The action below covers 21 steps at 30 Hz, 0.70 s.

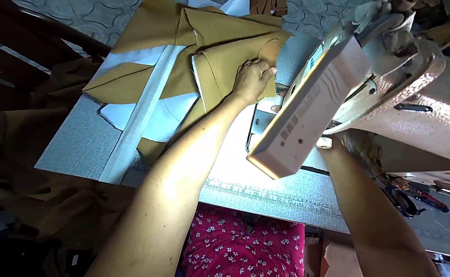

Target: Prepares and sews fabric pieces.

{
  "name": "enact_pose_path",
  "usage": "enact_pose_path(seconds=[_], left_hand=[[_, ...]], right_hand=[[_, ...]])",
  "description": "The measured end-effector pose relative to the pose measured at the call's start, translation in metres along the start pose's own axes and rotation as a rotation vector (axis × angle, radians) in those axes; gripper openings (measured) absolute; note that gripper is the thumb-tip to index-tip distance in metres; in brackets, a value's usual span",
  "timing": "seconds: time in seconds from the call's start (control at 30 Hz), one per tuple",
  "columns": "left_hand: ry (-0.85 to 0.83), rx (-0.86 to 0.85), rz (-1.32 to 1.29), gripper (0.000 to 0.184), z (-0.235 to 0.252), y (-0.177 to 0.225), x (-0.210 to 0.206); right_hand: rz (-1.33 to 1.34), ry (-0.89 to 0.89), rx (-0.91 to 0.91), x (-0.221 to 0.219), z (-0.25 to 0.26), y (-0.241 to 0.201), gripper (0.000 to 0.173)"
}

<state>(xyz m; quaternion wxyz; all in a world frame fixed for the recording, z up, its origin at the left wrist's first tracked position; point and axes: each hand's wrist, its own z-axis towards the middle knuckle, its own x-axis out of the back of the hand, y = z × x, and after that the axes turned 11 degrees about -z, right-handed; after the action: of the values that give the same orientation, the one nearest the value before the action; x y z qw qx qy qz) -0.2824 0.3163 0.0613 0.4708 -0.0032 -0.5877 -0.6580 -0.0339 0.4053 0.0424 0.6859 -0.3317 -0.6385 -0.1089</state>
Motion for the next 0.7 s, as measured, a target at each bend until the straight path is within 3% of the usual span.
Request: enact_pose_path(seconds=[0.1, 0.13, 0.2, 0.3, 0.43, 0.5, 0.6, 0.7], left_hand=[[-0.048, -0.014, -0.118, 0.041, -0.03, 0.018, 0.011], [-0.075, -0.004, -0.174, 0.04, -0.043, 0.023, 0.015], [-0.098, 0.022, -0.253, 0.038, -0.073, 0.034, 0.023], [-0.012, 0.003, -0.324, 0.032, -0.118, 0.047, 0.023], [0.15, -0.021, -0.373, 0.026, -0.158, 0.061, 0.021], [0.048, 0.08, -0.398, 0.03, -0.185, 0.079, 0.026], [-0.332, 0.21, -0.549, 0.046, -0.212, 0.114, 0.042], [-0.319, -0.045, -0.206, 0.042, -0.2, 0.112, 0.056]], right_hand=[[-0.029, 0.176, 0.055, 0.048, -0.038, -0.035, 0.026], [-0.089, 0.15, 0.052, 0.056, -0.044, -0.043, 0.028], [-0.176, 0.131, 0.103, 0.047, -0.041, -0.043, 0.032], [-0.152, 0.32, 0.186, 0.014, -0.026, -0.043, 0.036], [-0.115, 0.38, 0.189, 0.008, -0.035, -0.048, 0.023], [-0.037, 0.348, 0.24, 0.02, -0.057, -0.047, 0.018], [0.025, 0.412, 0.228, 0.032, -0.081, -0.05, 0.025], [0.031, 0.411, 0.301, 0.025, -0.117, -0.063, 0.028]])
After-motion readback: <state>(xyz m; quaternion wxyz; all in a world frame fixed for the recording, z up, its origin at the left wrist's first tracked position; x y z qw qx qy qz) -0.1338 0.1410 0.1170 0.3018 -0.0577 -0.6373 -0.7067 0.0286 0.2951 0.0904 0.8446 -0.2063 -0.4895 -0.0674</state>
